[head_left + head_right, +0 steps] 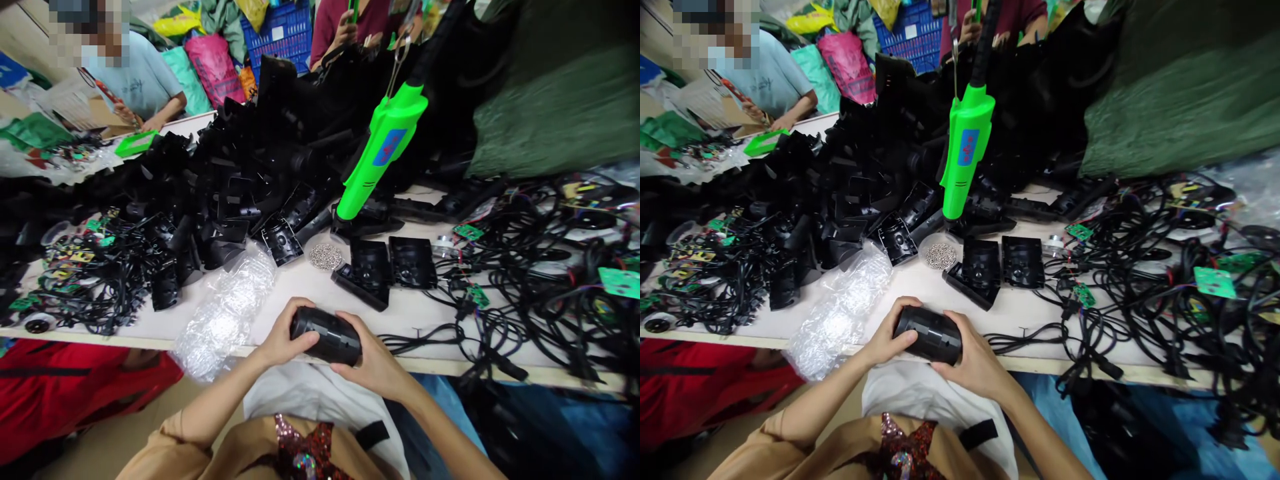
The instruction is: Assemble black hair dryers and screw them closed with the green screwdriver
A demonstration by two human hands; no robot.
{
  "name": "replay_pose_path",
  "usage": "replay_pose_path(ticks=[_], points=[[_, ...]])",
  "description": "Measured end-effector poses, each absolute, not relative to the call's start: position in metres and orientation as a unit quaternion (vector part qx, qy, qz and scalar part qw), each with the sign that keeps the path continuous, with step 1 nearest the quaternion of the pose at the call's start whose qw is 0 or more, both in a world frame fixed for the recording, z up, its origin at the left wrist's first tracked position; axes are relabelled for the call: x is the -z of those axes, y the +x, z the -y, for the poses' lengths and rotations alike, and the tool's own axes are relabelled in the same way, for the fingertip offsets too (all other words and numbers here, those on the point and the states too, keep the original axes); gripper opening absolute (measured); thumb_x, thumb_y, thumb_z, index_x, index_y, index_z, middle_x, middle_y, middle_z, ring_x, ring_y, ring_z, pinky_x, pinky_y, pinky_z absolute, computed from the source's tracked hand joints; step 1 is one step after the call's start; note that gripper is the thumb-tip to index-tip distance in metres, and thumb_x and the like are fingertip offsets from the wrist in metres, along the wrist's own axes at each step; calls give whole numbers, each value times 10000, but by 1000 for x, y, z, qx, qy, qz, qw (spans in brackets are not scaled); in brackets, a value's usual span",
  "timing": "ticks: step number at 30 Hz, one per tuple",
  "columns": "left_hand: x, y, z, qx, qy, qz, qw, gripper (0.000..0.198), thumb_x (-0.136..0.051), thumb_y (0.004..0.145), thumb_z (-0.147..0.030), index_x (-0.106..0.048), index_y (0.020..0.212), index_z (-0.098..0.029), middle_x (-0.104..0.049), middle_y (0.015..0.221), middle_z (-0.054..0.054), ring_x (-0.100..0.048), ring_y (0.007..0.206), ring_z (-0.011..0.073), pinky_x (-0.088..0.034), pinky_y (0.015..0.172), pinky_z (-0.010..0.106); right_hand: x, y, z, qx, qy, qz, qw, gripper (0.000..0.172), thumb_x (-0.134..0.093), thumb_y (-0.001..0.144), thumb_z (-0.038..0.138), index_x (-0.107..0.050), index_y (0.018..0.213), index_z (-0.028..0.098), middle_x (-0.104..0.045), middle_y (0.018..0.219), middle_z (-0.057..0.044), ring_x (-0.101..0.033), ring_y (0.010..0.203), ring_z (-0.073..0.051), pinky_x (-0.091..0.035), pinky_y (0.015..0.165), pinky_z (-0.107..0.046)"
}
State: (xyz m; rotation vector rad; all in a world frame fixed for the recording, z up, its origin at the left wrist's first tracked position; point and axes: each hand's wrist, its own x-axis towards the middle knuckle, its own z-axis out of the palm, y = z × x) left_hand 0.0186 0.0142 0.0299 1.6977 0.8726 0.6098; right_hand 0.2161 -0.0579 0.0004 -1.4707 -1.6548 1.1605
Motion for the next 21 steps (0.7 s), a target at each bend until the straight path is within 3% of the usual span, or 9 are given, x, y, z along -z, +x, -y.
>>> replay_pose_path(ticks=[3,9,15,21], points=[[-31,19,-15,-266,717,-365,530,525,-537,779,-558,-435,1126,-178,-484,1045,84,-495,949,224,-407,833,337,0,218,58,-455,-546,628,317,741,-629,662,239,-279,1314,205,-443,1305,-122,-464,1189,-254,-395,994,-419],[-34,9,-26,-201,700,-302,615,517,-344,889,-542,-379,1272,-196,-423,1247,108,-408,1161,256,-311,1001,385,1,226,57,-487,-539,609,319,737,-635,666,217,-291,1318,223,-422,1332,-108,-435,1222,-248,-358,1026,-426],[-20,15,-19,-265,690,-282,611,440,-402,872,-533,-406,1140,-184,-438,1149,105,-430,1095,235,-332,960,384,5,226,55,-485,-559,599,306,894,-712,626,280,-204,1360,233,-368,1372,-125,-387,1258,-262,-324,1045,-456],[-21,22,-16,-301,708,-288,571,581,-381,809,-658,-450,1134,-182,-447,1102,109,-441,1056,247,-335,947,398,0,225,55,-483,-561,582,336,736,-707,627,266,-345,1267,221,-456,1270,-103,-475,1165,-245,-386,1001,-412]])
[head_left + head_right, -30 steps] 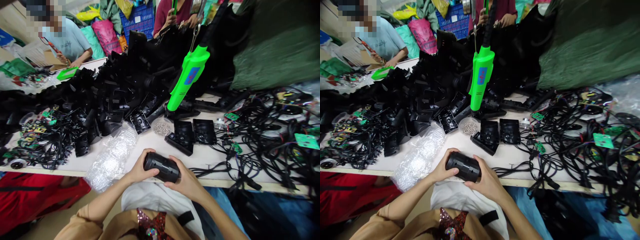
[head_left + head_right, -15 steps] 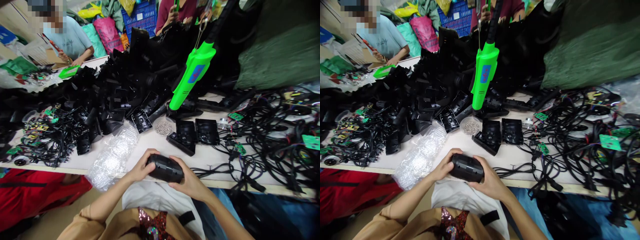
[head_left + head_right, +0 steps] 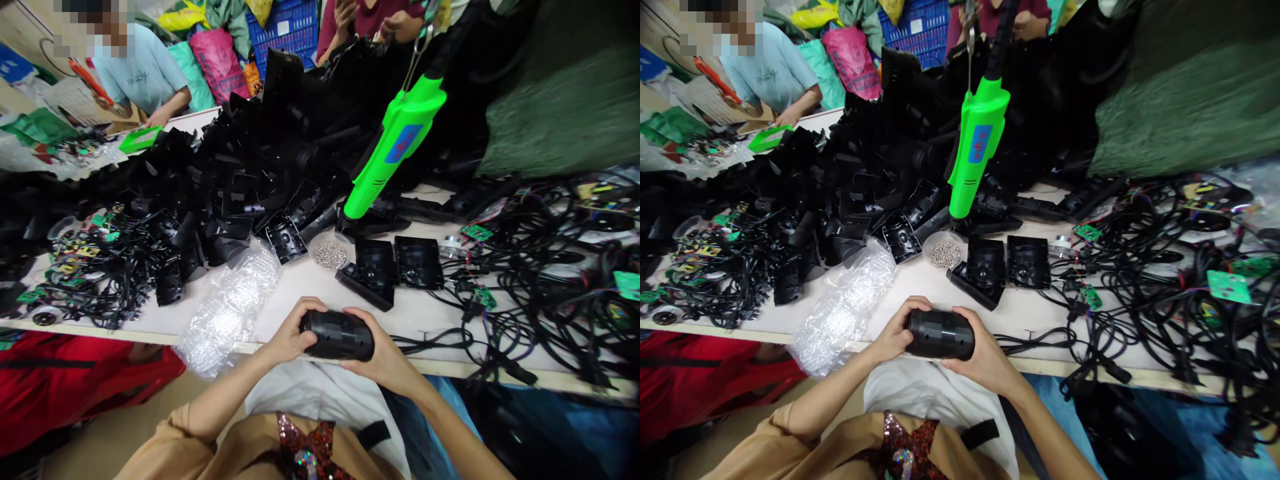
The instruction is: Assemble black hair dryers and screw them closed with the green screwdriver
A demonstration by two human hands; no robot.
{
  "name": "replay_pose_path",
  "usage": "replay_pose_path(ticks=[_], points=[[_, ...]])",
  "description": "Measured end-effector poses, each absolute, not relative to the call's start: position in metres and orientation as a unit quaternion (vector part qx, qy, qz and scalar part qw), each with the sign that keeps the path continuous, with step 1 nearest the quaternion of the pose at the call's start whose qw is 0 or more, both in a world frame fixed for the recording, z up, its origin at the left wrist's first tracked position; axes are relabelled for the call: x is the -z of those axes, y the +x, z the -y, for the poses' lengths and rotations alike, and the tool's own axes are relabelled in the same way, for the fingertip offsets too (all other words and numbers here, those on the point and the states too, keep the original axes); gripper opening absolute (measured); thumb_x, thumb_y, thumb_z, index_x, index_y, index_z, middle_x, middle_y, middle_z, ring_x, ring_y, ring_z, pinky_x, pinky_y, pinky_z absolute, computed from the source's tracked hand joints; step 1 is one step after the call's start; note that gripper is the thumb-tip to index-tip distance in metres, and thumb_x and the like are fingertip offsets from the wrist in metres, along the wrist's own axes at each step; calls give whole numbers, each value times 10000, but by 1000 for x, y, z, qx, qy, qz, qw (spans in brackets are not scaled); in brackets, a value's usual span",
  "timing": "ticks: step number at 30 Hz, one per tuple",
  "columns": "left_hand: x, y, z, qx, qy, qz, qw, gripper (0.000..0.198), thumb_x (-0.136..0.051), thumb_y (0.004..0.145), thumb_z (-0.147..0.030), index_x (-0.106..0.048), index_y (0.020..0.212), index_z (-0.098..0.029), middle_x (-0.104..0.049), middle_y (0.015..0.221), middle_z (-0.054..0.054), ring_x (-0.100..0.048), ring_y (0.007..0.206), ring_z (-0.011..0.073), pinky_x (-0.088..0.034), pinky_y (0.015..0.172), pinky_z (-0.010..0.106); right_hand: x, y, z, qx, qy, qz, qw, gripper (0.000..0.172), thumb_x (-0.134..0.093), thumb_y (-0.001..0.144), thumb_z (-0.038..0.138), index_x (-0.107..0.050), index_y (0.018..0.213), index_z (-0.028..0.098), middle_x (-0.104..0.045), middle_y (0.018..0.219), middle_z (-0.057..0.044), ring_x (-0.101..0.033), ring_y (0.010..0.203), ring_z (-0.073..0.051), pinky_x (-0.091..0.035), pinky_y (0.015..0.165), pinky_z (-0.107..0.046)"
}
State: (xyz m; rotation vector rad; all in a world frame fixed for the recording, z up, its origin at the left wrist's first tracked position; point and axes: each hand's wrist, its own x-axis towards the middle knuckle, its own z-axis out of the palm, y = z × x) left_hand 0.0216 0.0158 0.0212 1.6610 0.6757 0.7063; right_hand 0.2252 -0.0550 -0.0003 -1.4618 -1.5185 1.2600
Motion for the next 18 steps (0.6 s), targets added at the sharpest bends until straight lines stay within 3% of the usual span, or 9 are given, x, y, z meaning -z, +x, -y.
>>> replay_pose_path(ticks=[3,6,13,18], points=[[-32,16,-24,-219,722,-261,602,645,-416,803,-644,-403,1258,-187,-417,1213,131,-395,1162,276,-291,1006,414,0,228,54,-506,-549,572,340,725,-708,639,269,-345,1265,236,-464,1264,-89,-474,1168,-236,-383,1005,-404],[-38,13,-29,-178,697,-251,648,619,-521,779,-594,-413,1241,-197,-431,1233,124,-411,1168,280,-318,993,405,2,231,53,-523,-541,566,338,764,-717,630,255,-324,1285,240,-455,1278,-90,-463,1182,-242,-379,1010,-412],[-34,20,-18,-269,698,-287,598,441,-610,779,-457,-483,1110,-196,-470,1123,111,-463,1086,251,-360,942,393,1,232,51,-528,-534,566,341,744,-716,618,235,-339,1260,235,-472,1247,-83,-488,1151,-232,-409,981,-383],[-31,17,-11,-258,723,-281,576,550,-561,797,-505,-408,1229,-200,-406,1228,133,-389,1179,280,-314,994,435,5,227,54,-485,-554,575,357,721,-733,606,288,-367,1223,224,-484,1220,-92,-500,1126,-245,-423,960,-392]])
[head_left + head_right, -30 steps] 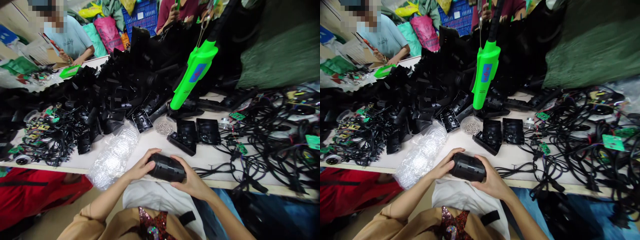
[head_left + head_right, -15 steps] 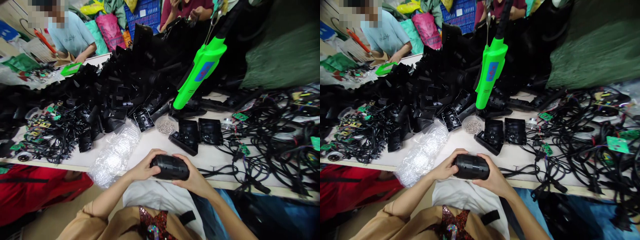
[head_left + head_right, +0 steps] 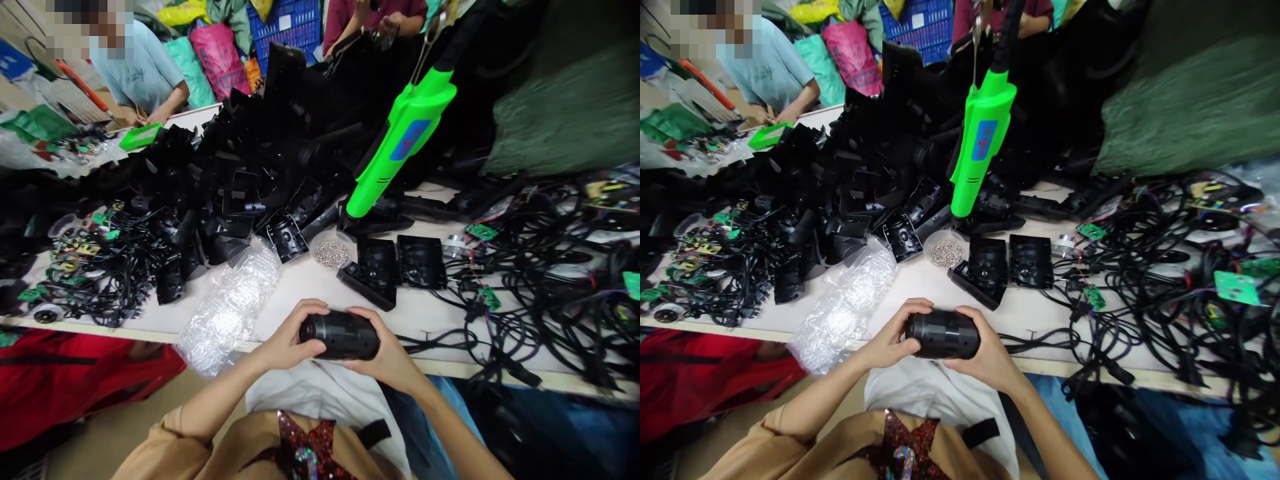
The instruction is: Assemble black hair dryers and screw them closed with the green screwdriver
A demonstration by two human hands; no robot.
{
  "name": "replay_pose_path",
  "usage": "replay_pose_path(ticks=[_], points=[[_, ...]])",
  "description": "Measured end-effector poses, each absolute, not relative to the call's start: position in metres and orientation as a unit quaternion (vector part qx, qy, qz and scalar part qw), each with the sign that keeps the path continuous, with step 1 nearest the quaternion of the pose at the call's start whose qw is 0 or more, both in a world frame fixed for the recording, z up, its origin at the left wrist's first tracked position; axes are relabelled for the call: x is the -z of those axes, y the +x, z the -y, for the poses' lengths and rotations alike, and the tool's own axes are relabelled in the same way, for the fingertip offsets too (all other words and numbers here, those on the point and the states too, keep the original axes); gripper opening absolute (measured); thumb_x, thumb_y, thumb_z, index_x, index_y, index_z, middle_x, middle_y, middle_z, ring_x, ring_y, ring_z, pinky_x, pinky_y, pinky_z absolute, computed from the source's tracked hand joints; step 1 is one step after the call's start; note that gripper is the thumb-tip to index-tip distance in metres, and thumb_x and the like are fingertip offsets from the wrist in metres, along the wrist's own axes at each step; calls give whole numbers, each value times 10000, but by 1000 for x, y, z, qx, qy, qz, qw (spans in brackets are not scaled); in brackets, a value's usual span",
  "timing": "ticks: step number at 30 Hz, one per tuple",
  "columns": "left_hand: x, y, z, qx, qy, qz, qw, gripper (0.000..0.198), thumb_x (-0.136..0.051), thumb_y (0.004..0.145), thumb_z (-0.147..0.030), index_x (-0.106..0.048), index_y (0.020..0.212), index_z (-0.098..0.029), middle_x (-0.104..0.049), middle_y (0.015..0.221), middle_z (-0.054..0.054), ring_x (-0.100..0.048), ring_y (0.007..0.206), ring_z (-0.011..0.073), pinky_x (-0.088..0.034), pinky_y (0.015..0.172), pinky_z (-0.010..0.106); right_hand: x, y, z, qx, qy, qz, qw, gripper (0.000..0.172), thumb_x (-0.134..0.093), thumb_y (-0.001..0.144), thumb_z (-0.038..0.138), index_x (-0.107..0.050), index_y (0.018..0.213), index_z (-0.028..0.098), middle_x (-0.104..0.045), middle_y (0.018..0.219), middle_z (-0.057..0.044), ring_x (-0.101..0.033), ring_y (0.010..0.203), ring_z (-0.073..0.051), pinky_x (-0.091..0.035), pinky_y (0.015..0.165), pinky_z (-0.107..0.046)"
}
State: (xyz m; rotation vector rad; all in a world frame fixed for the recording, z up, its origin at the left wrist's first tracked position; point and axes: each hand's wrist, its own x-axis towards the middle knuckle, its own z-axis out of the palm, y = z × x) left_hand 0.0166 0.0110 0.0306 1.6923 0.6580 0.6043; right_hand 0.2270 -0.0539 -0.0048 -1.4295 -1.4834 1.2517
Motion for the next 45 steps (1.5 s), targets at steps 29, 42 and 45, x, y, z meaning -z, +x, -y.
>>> replay_pose_path(ticks=[29,42,45], points=[[-14,19,-19,-316,754,-327,473,497,-592,742,-460,-444,1124,-178,-488,1009,86,-502,931,231,-411,818,375,10,220,48,-398,-560,641,341,721,-711,631,364,-366,1245,207,-495,1216,-103,-509,1113,-252,-425,955,-397],[-17,19,-25,-297,748,-355,476,432,-562,772,-434,-459,1101,-173,-513,986,67,-525,887,204,-421,788,326,11,213,46,-319,-574,661,363,738,-741,590,397,-393,1201,170,-508,1164,-131,-529,1075,-255,-452,917,-387],[-22,20,-26,-273,750,-372,474,437,-570,774,-443,-478,1104,-172,-529,975,63,-535,871,198,-426,785,313,12,215,46,-318,-580,659,357,740,-735,591,414,-399,1200,160,-514,1172,-139,-536,1074,-261,-451,913,-387]])
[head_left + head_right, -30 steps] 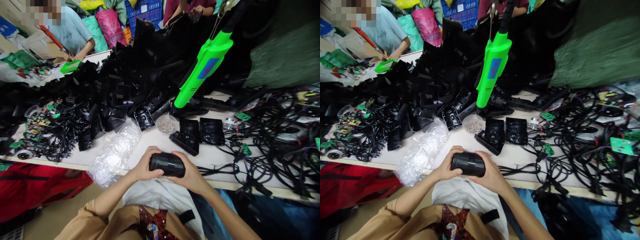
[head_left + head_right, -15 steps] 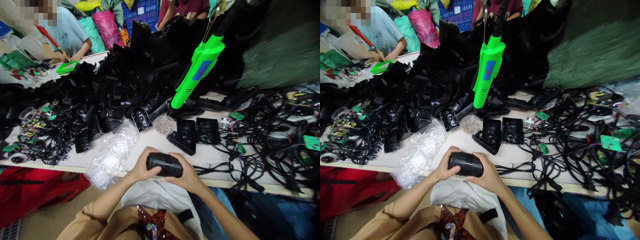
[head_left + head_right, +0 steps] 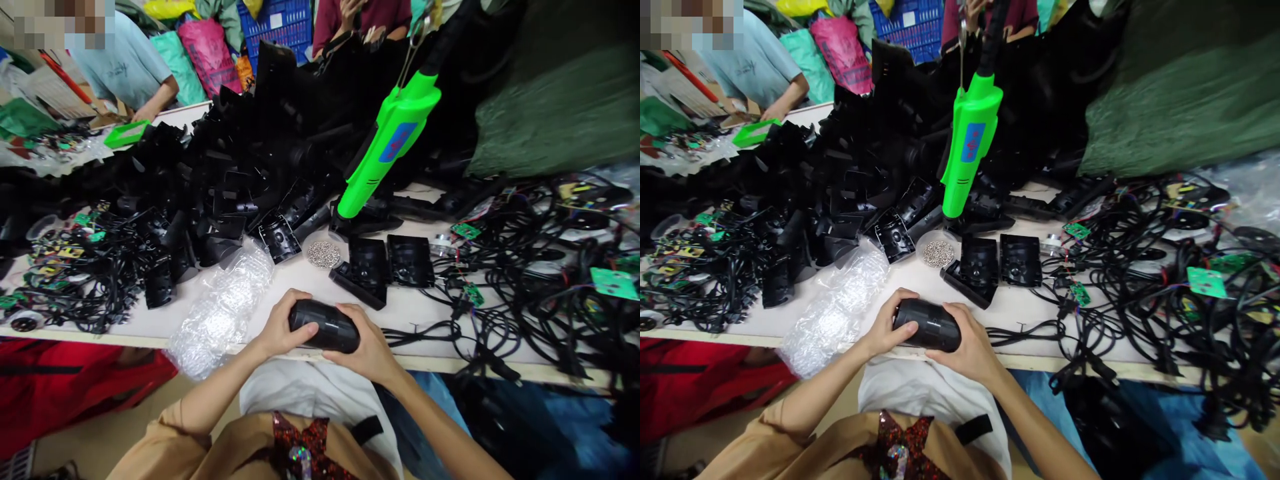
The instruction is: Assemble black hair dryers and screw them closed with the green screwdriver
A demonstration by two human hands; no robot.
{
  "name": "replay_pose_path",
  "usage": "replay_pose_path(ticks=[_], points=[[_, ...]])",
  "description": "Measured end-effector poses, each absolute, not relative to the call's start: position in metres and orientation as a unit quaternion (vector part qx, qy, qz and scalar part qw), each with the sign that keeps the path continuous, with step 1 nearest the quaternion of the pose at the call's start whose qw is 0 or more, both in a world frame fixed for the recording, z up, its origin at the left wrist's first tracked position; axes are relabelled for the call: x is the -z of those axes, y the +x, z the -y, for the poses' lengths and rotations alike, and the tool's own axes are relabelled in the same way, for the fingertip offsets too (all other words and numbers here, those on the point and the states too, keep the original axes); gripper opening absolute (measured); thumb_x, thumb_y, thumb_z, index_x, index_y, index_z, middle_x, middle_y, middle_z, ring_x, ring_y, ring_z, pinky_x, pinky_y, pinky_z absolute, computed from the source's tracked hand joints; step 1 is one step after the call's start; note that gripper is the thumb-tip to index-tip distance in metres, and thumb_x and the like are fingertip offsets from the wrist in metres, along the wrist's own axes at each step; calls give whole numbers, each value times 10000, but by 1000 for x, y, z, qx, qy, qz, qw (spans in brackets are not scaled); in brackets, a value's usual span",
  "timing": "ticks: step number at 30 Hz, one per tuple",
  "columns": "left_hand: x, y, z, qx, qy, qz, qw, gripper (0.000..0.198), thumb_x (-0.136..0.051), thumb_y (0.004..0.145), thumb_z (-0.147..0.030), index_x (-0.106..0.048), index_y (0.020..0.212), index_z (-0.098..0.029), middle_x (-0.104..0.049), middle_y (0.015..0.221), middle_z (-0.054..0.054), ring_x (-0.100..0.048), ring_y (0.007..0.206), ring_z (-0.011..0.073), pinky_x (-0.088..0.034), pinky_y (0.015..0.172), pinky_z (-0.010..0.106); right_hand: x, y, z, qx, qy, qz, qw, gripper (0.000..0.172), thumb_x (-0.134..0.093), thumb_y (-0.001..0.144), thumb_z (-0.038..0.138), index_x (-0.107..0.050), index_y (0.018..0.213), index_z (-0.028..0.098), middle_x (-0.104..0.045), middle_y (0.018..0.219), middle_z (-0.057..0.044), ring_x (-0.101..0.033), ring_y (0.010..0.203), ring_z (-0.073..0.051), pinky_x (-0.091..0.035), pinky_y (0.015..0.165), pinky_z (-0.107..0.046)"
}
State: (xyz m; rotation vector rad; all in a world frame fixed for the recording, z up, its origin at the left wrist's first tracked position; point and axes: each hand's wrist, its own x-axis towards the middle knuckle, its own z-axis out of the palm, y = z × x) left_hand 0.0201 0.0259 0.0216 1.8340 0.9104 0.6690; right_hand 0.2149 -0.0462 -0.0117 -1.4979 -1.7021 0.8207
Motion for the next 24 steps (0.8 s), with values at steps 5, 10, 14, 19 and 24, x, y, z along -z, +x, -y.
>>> replay_pose_path(ticks=[5,10,14,19,24], points=[[-24,17,-29,-237,719,-397,519,621,-522,806,-508,-354,1312,-190,-496,1188,107,-502,1063,238,-401,908,343,-4,220,39,-378,-622,630,270,663,-692,626,456,-424,1169,186,-582,1105,-98,-584,991,-259,-468,848,-391],[-29,14,-50,-145,706,-458,520,580,-465,824,-549,-407,1284,-200,-555,1164,80,-554,997,218,-438,872,334,-16,225,17,-471,-642,555,241,379,-443,809,540,-548,937,199,-656,885,-46,-624,827,-212,-484,724,-334],[-31,19,-70,-70,721,-499,476,515,-423,829,-577,-541,1160,-201,-627,1052,46,-584,940,205,-444,867,323,-16,226,6,-463,-636,565,249,371,-410,840,518,-598,868,199,-685,840,-47,-637,792,-199,-480,747,-324],[-29,23,-73,-83,761,-499,405,506,-378,854,-574,-585,1133,-205,-616,1104,57,-592,969,200,-439,900,314,-17,228,12,-446,-629,596,226,365,-405,855,490,-604,981,211,-690,934,-49,-643,839,-204,-490,767,-332],[-47,18,-69,-138,810,-505,262,416,-410,880,-503,-546,1170,-237,-586,1143,30,-579,986,180,-461,848,285,-40,240,8,-388,-630,632,231,353,-436,855,439,-611,1039,194,-690,981,-62,-652,864,-190,-501,759,-288]])
